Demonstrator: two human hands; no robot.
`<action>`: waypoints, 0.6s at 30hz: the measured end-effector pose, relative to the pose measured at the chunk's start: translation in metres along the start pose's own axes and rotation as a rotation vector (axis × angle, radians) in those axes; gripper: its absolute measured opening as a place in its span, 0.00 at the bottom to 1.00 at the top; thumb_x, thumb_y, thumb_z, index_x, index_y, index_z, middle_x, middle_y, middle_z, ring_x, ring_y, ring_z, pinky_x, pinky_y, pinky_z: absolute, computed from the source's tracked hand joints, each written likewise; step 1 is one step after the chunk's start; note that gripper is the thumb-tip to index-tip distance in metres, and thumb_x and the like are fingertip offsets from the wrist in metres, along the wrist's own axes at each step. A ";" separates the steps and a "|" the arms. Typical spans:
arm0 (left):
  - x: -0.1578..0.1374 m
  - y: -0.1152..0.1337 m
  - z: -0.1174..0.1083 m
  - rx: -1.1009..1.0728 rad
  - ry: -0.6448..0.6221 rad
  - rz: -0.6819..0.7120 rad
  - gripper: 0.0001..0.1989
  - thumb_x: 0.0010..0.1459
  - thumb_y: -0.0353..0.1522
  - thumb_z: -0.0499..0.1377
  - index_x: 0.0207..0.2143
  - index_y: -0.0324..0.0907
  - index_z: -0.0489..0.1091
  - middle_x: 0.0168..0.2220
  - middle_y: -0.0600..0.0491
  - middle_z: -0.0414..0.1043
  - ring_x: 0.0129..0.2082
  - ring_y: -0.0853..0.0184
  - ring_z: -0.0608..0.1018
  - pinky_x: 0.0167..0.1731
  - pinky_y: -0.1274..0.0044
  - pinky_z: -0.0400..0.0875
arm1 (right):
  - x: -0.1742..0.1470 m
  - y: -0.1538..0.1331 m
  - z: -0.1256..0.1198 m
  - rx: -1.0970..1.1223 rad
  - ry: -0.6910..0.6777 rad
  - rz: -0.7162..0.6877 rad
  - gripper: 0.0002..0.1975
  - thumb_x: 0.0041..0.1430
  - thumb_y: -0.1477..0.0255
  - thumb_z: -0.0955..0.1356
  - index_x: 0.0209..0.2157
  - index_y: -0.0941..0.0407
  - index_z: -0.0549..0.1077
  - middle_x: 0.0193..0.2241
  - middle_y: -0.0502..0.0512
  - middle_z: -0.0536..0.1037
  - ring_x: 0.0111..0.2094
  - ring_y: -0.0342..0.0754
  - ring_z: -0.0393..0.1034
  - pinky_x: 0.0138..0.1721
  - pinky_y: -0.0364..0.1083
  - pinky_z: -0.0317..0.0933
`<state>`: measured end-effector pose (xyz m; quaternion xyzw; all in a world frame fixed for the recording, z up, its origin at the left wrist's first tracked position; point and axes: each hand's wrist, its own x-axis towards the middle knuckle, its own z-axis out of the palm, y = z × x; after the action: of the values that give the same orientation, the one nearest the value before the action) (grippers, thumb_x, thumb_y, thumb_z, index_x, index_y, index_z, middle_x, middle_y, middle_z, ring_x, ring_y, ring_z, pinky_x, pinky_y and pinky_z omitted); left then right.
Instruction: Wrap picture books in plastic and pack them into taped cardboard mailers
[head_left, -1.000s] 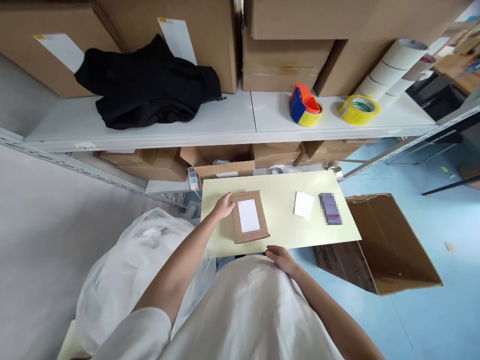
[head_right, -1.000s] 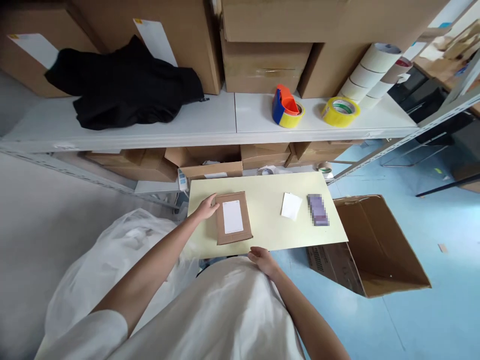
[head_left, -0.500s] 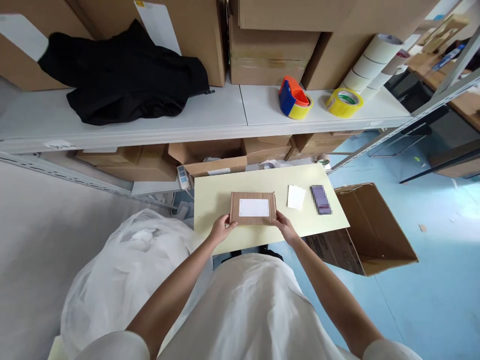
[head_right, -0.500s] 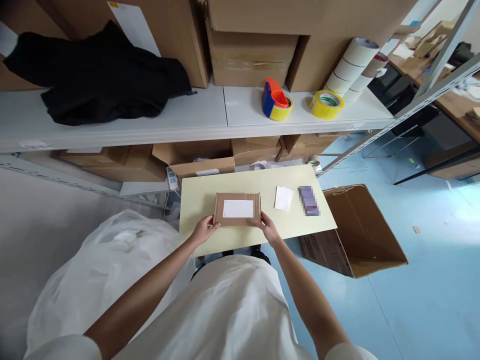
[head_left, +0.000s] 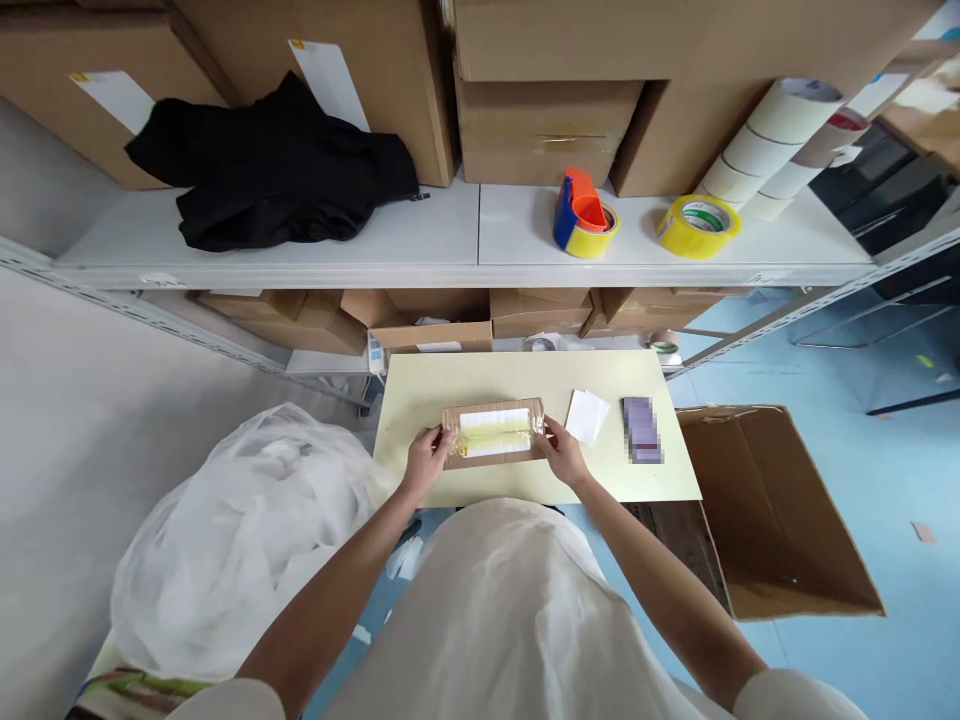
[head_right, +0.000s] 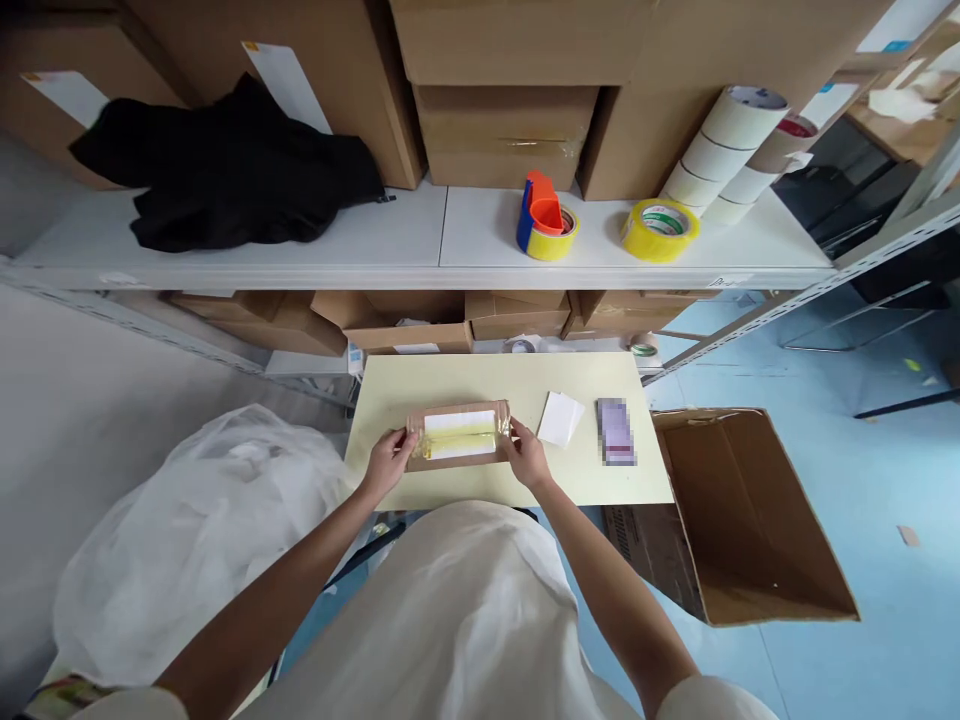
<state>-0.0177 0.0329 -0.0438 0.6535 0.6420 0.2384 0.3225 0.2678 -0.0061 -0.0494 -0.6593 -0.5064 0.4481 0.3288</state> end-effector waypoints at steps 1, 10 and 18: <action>0.003 0.006 0.001 0.060 0.006 -0.011 0.19 0.59 0.43 0.48 0.31 0.41 0.72 0.30 0.48 0.72 0.35 0.63 0.75 0.39 0.73 0.70 | 0.006 -0.002 -0.005 -0.028 -0.013 0.005 0.25 0.57 0.63 0.62 0.56 0.55 0.64 0.41 0.59 0.76 0.33 0.48 0.71 0.39 0.49 0.68; 0.014 0.018 0.013 0.160 0.101 -0.185 0.22 0.61 0.40 0.44 0.44 0.38 0.71 0.40 0.44 0.74 0.44 0.61 0.74 0.47 0.71 0.67 | 0.020 0.014 -0.008 0.043 -0.083 0.026 0.26 0.60 0.59 0.61 0.56 0.56 0.64 0.45 0.61 0.72 0.37 0.48 0.72 0.41 0.49 0.68; 0.006 0.057 0.026 0.327 0.077 -0.309 0.38 0.57 0.42 0.52 0.62 0.26 0.46 0.61 0.30 0.49 0.63 0.50 0.55 0.59 0.64 0.54 | 0.025 0.089 -0.068 -0.560 0.025 -0.078 0.25 0.57 0.77 0.61 0.57 0.63 0.61 0.58 0.71 0.61 0.61 0.62 0.52 0.58 0.61 0.52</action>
<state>0.0401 0.0379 -0.0205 0.5812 0.7765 0.1036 0.2204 0.3660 -0.0047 -0.1087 -0.7098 -0.6315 0.2695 0.1572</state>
